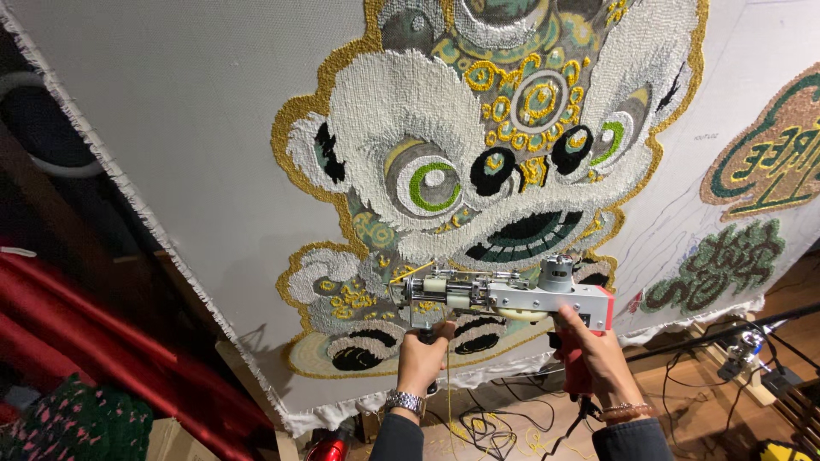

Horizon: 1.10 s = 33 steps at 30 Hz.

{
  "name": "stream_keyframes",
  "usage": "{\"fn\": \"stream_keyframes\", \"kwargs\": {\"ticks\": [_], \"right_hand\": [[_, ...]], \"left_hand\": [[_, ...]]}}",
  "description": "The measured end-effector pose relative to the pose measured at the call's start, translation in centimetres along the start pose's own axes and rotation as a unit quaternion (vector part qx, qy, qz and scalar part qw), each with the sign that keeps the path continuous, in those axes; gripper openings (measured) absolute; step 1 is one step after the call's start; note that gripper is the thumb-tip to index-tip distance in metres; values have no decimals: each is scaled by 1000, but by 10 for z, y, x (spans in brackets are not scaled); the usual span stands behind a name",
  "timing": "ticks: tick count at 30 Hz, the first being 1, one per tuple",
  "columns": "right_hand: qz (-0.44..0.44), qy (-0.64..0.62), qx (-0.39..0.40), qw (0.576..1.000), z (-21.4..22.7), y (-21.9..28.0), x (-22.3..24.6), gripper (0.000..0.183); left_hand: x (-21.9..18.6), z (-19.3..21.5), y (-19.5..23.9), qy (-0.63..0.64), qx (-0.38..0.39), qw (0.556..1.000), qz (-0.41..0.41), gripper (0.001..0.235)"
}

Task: The person uses a handheld tufting gun to apply yellow yarn into a stretched canvas, following a pre-drawn design of a stylized face. The person guides the tool along the design lines, occasionally adjusting the yarn feed with the left hand.

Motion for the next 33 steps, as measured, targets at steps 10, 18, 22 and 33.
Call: {"fn": "stream_keyframes", "kwargs": {"ticks": [10,18,22,33], "right_hand": [[-33,5,-17,999,6,-9,-7,57],[-88,-19,0,996,30,-32,-6,53],[-116,13,-1,993,47,-38,-1,57],[-102,-53,134,984,72,-54,-27,55]], "left_hand": [[-2,-5,-10,-19,-10,1000,-8,35],[-37,-25,-19,19,-26,997,-73,35],[-43,-39,-27,-7,-12,998,-54,46],[-43,-57,-24,75,69,993,-57,47]]}}
Point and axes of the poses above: each hand's wrist, its own y-axis away from the middle knuckle, its own z-axis out of the back of the hand, x = y × z, the point moved 5 cm from there along -y, towards the middle knuckle, and after that the axes turned 13 degrees about z, right-handed, at the moved point
